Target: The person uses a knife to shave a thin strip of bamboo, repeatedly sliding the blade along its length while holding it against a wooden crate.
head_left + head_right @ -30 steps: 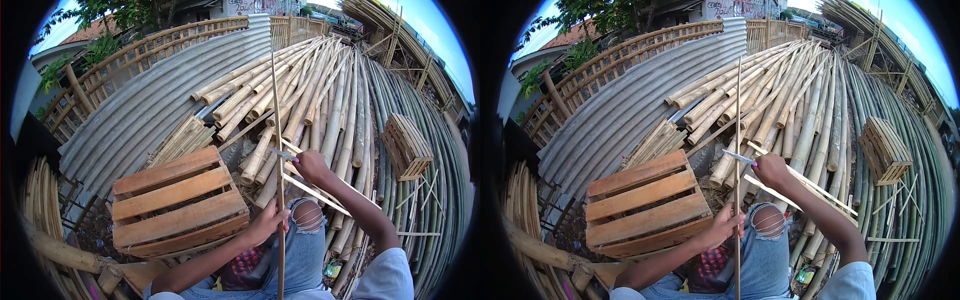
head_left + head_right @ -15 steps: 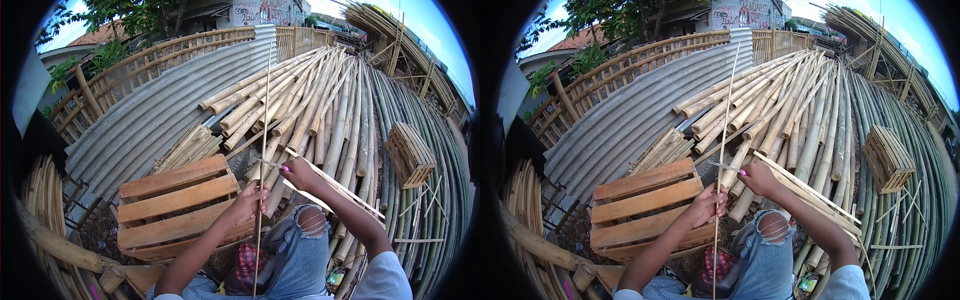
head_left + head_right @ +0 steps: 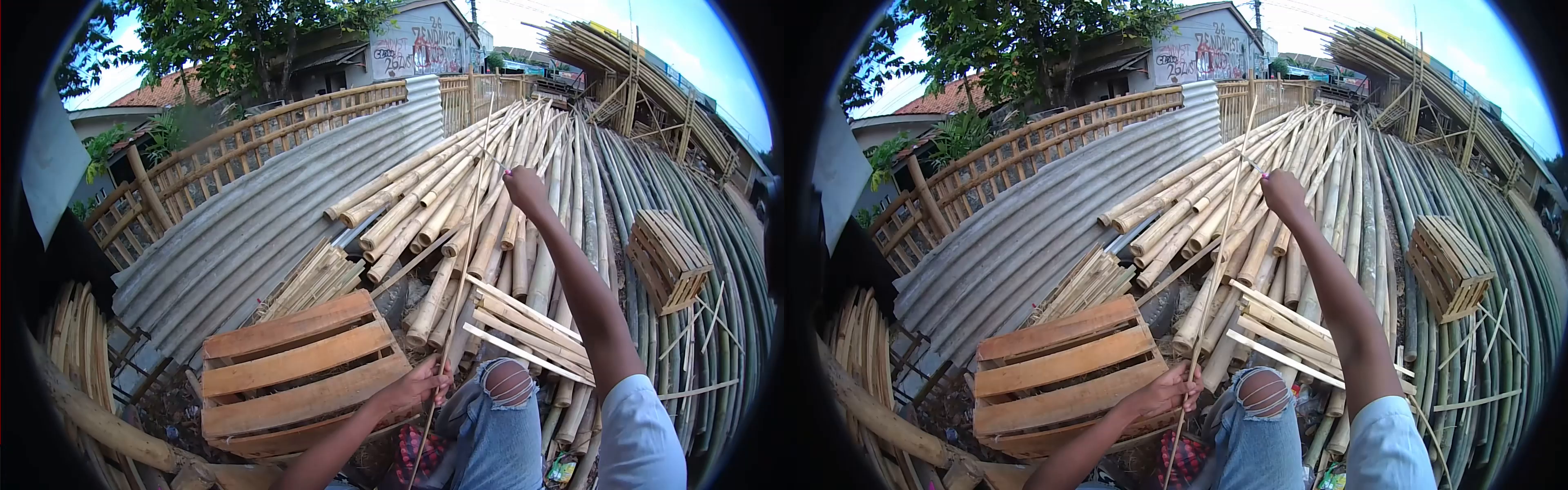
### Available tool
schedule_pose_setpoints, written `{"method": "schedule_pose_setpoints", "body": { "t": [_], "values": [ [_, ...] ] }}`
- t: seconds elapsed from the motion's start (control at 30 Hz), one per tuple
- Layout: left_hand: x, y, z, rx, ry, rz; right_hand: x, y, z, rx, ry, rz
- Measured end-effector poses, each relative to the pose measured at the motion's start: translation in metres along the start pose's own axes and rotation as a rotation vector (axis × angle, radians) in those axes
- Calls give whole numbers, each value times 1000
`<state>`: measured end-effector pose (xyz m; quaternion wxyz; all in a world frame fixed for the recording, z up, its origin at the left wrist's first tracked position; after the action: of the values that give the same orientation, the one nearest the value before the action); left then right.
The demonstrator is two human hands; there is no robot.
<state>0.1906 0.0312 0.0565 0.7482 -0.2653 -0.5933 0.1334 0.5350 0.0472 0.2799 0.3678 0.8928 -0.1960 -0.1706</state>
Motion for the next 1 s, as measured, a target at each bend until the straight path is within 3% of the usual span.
{"method": "schedule_pose_setpoints", "body": {
  "t": [0.1, 0.17, 0.27, 0.37, 0.47, 0.57, 0.7, 0.77, 0.8, 0.83, 0.87, 0.9, 0.93, 1.0],
  "values": [
    [6, 7, -2, -30, -3, -8, -6, 21, 6, 94, 29, -321],
    [11, 21, -3, 2, 49, -57, -34, 40, 36, 102, 112, -358],
    [26, 34, -3, 61, 51, -202, -70, 40, 82, -50, 456, -266],
    [34, 42, -3, 168, 71, -340, -98, 37, 114, -240, 563, -158],
    [40, 44, -3, 220, 6, -439, -104, 21, 127, -297, 640, -87],
    [38, 49, -1, 278, 45, -541, -101, 9, 128, -148, 800, 3],
    [42, 56, 11, 325, 108, -695, -99, -8, 134, -184, 850, 84],
    [54, 67, 19, 434, 73, -774, -102, -4, 137, -109, 873, 83],
    [77, 54, 33, 664, 93, -962, -101, 0, 136, -75, 827, 66],
    [91, 41, 40, 664, 90, -962, -98, 3, 134, -43, 782, 48],
    [121, 29, 57, 911, -120, -1159, -98, 2, 133, -44, 783, 48],
    [147, 12, 77, 1157, -342, -1343, -88, -1, 127, -75, 656, -15],
    [160, 0, 84, 1160, -340, -1341, -78, -6, 122, -104, 530, -79],
    [186, -23, 104, 1197, -550, -1211, -67, -16, 116, -80, 483, -81]
  ]
}}
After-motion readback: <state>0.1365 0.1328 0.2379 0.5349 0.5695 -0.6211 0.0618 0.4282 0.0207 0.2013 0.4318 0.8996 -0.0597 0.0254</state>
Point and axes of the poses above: each hand's wrist, its own z-axis away from the middle knuckle, its own y-axis out of the back of the hand, x = y × z, the point moved 7 cm from there along -z, towards the middle knuckle, and after that the axes turned 11 degrees about y, right-handed, at the moved point
